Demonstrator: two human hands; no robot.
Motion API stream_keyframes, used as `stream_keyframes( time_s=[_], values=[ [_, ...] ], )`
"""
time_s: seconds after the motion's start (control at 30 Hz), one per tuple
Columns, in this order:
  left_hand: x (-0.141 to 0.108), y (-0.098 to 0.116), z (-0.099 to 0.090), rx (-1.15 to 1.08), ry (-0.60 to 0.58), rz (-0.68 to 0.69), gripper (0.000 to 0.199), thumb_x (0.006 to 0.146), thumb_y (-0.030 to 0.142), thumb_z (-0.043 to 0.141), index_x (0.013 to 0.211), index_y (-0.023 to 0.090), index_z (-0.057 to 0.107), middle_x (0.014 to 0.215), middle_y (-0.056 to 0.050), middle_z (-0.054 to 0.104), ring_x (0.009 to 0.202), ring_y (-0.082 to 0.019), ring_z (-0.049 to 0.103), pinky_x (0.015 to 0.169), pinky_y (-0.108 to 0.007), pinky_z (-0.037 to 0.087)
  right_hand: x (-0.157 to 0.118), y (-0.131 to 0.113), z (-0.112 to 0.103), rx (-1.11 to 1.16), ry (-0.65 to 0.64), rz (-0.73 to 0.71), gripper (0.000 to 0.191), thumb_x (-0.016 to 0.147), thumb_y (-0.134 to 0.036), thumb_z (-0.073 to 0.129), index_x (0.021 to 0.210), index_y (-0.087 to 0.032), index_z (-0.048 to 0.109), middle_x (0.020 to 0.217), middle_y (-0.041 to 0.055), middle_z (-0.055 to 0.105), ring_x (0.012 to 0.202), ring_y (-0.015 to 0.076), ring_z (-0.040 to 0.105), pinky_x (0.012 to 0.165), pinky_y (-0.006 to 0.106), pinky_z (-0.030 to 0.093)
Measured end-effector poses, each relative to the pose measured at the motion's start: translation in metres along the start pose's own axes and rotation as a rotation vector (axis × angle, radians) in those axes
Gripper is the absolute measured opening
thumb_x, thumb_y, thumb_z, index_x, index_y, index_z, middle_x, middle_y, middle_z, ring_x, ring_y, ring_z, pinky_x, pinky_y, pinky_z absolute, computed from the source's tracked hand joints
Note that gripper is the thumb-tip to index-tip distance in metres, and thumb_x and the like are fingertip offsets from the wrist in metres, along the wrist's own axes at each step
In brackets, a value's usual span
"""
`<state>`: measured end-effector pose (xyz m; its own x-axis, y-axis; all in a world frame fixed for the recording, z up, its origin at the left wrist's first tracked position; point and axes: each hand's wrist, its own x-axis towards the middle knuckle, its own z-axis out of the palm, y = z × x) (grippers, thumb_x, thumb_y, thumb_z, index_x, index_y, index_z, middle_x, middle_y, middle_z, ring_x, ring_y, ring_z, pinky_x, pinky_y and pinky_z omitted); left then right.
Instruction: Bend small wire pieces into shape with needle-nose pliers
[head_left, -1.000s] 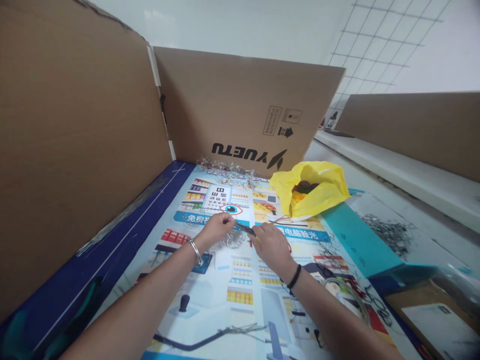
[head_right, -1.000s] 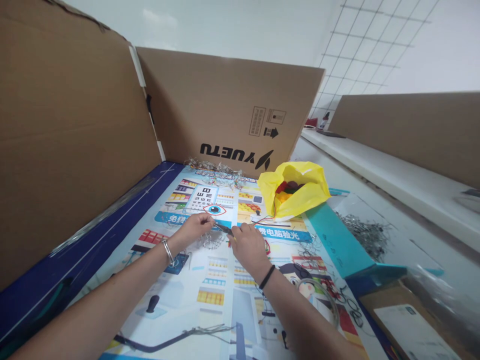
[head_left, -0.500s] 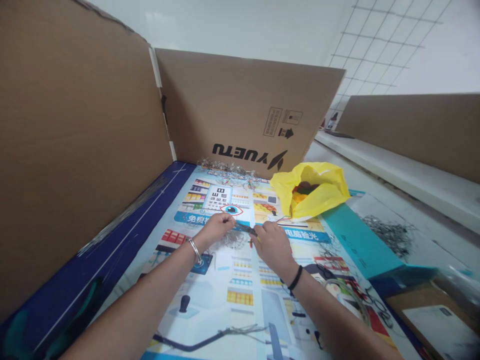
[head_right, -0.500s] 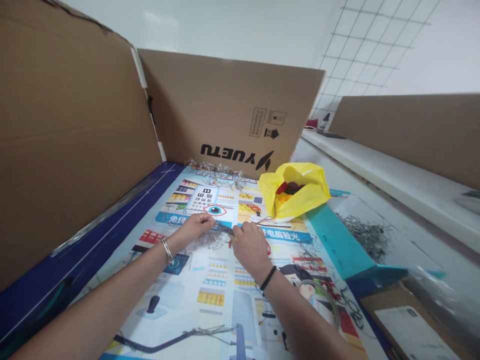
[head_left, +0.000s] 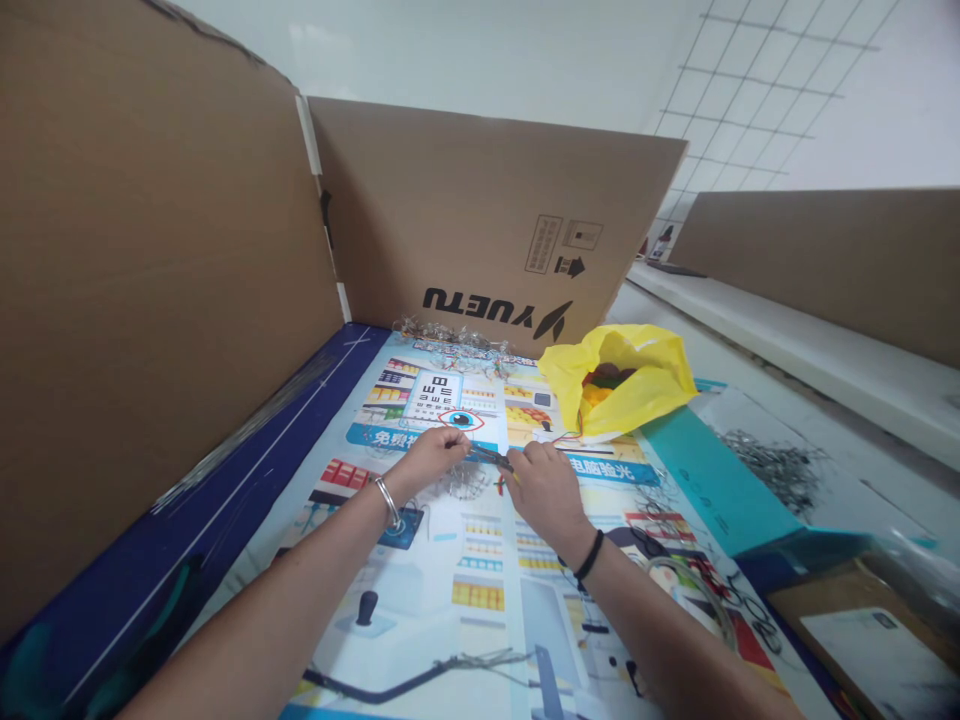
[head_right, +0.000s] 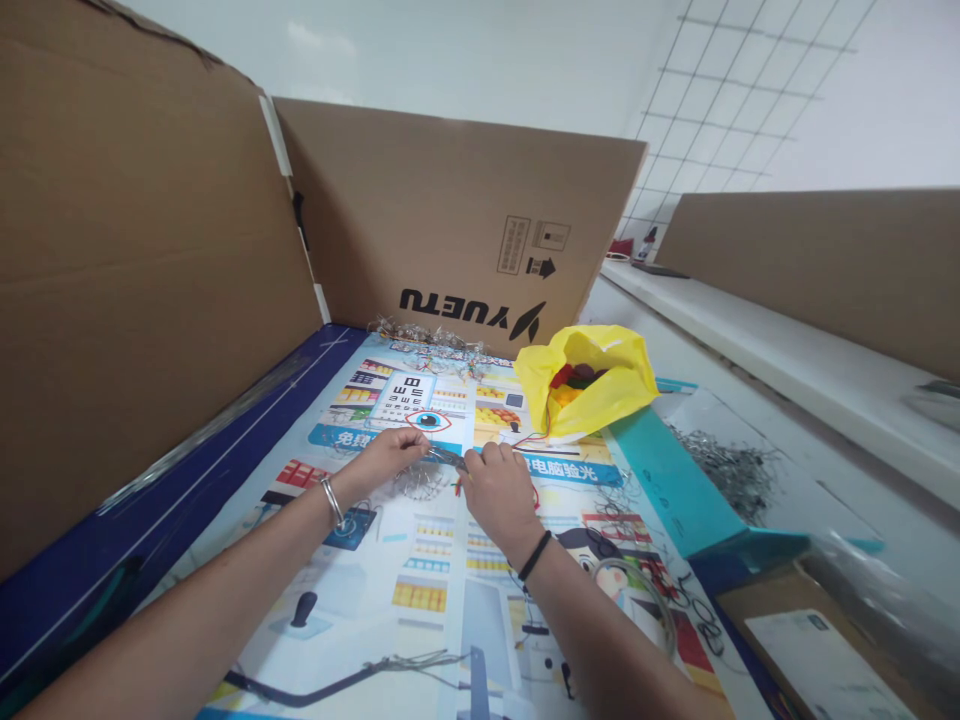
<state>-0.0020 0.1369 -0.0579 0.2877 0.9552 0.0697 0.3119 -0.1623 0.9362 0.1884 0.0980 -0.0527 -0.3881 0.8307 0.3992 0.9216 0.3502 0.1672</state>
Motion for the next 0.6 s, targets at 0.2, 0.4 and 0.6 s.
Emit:
stream_keyframes(
  time_s=[0.2,0.4,0.6],
  values=[
    [0.0009,-0.0015,-0.0017,0.071,-0.045,0.037,0.018,0.071,0.029,0.046,0.060,0.015,0.046,0.056,0.004,0.040,0.054,-0.009,0.035,0.052,-0.020,0.028,0.0007,0.0035,0.0008,-0.048,0.008,-0.056,0.014,0.082,-0.032,0.050,0.088,-0.021,0.057,0.081,0.0062,0.051,0.081,0.0207,0.040,0.070,0.031,0.023],
    [0.0011,-0.0007,-0.0023,0.164,-0.052,0.081,0.017,0.072,0.026,0.043,0.060,0.015,0.048,0.058,0.004,0.042,0.056,-0.010,0.038,0.054,-0.021,0.029,0.0008,0.0073,0.0014,-0.068,0.002,-0.087,0.015,0.083,-0.029,0.047,0.091,-0.020,0.058,0.081,0.0069,0.051,0.081,0.0206,0.041,0.069,0.031,0.023],
    [0.0014,0.0002,-0.0026,0.244,-0.046,0.131,0.016,0.072,0.022,0.042,0.057,0.016,0.046,0.060,0.003,0.045,0.060,-0.010,0.041,0.057,-0.021,0.031,0.0028,0.0078,0.0000,-0.065,-0.045,-0.099,0.016,0.083,-0.030,0.047,0.090,-0.021,0.058,0.082,0.0071,0.052,0.081,0.0209,0.041,0.068,0.031,0.023]
  ],
)
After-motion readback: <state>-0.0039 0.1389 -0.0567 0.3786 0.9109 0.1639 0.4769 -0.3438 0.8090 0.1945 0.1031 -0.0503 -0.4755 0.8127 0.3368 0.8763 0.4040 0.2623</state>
